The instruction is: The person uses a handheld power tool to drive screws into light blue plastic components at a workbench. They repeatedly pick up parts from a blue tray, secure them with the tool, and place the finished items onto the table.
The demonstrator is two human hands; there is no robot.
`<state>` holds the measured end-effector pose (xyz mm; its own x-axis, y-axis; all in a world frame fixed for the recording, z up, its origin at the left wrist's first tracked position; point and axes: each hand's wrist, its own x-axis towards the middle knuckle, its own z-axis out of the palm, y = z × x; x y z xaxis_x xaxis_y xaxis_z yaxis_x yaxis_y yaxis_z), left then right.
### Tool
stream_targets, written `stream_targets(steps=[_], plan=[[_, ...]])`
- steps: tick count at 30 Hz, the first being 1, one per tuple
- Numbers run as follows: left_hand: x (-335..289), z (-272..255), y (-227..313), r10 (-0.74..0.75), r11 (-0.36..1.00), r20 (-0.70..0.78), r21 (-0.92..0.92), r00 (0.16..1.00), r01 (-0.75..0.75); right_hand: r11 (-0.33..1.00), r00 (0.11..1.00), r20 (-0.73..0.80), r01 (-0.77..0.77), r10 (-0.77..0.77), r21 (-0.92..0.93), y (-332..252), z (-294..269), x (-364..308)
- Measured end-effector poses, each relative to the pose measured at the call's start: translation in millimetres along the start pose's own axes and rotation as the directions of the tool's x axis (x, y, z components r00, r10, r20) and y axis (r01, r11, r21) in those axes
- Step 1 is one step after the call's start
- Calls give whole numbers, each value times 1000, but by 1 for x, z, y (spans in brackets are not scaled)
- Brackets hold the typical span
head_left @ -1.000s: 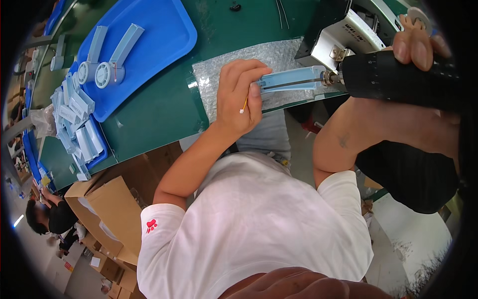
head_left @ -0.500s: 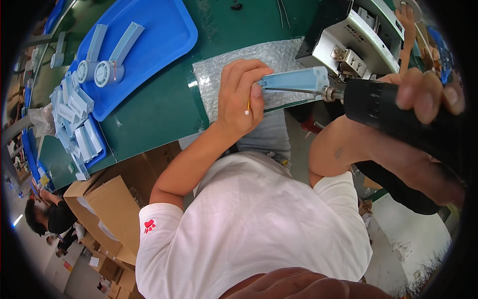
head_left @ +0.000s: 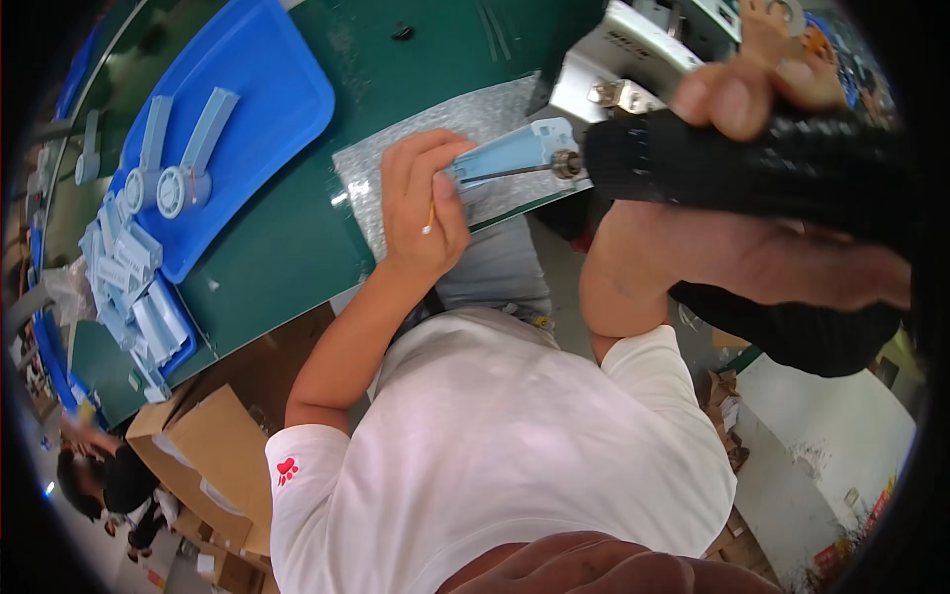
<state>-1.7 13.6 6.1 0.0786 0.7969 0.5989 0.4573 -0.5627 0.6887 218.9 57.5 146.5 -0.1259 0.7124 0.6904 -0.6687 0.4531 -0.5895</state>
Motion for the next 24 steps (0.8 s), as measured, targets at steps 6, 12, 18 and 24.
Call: stream_targets(steps=[6, 12, 18, 24], plan=[[0, -2, 2, -37, 999, -19, 9, 999, 38, 999, 990, -139, -16, 11, -35, -54, -3, 30], [0, 1, 1, 8, 1000, -3, -6, 1000, -8, 703, 891, -269, 76, -366, -707, -26, -7, 55], [-2, -1, -2, 24, 1000, -10, -10, 1000, -24, 823, 900, -407, -110, -155, -557, -49, -21, 33], [-3, -2, -1, 30, 1000, 31, 8, 999, -30, 915, 929, -344, -12, -139, -403, -32, -9, 28]])
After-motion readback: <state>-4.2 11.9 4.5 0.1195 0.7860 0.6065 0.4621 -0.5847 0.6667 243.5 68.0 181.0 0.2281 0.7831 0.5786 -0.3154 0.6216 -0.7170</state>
